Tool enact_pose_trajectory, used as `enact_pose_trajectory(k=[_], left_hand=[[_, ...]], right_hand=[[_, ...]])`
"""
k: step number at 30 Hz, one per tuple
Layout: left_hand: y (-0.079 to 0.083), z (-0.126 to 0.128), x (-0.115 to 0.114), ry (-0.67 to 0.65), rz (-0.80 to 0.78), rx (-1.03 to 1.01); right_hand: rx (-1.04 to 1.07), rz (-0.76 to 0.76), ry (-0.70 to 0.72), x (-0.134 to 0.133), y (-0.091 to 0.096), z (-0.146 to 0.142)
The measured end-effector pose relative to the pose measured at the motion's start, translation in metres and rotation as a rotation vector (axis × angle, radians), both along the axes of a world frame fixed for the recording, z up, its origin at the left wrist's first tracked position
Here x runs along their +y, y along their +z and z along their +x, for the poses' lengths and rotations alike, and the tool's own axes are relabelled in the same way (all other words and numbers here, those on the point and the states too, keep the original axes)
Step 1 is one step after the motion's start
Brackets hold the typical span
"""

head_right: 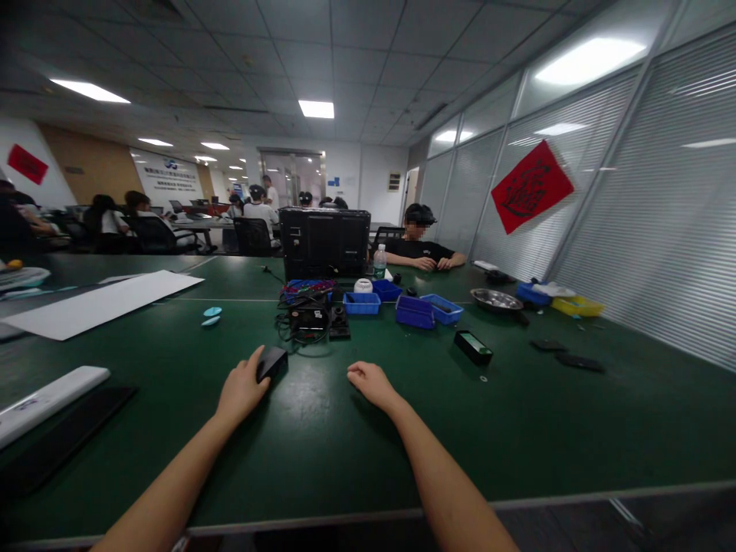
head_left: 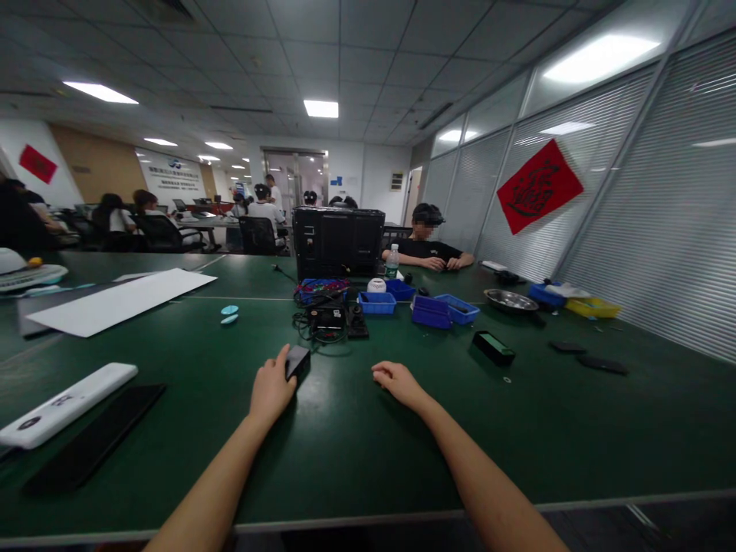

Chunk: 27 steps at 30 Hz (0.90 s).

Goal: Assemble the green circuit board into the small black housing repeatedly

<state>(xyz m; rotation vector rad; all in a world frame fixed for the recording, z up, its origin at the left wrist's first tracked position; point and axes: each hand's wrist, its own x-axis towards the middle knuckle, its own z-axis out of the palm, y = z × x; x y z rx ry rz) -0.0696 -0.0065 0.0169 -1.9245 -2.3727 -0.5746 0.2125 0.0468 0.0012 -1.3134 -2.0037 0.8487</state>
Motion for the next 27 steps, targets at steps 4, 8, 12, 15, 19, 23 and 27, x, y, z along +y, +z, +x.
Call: enact_pose_trajectory(k=[4,8,12,15,19,23,27], left_hand=[[0.003,-0.034,-0.003,0.118,-0.002,0.061],[0.003,-0.067,-0.004,0.23,0.027,0.055],[0.001,-0.083,-0.003,0.332,0.075,-0.01],[0.0,-0.084,-0.002,0.342,0.093,-0.056],[0.002,-0.083,0.0,0.363,0.088,-0.155],[0.004,-0.085,0.001,0.414,0.126,-0.278],[0.005,-0.091,0.001,0.452,0.136,-0.312]], right_hand=[[-0.001,0.019,0.011,0.002,-0.002,0.001],[-0.007,0.028,0.011,0.003,-0.004,0.002],[-0.02,0.022,0.012,0.002,-0.002,0.001],[-0.029,0.028,0.02,-0.001,0.002,0.001],[-0.044,0.032,0.023,-0.003,0.005,0.0],[-0.045,0.02,0.02,-0.002,0.005,-0.001],[-0.045,0.015,0.024,0.0,0.002,0.0]])
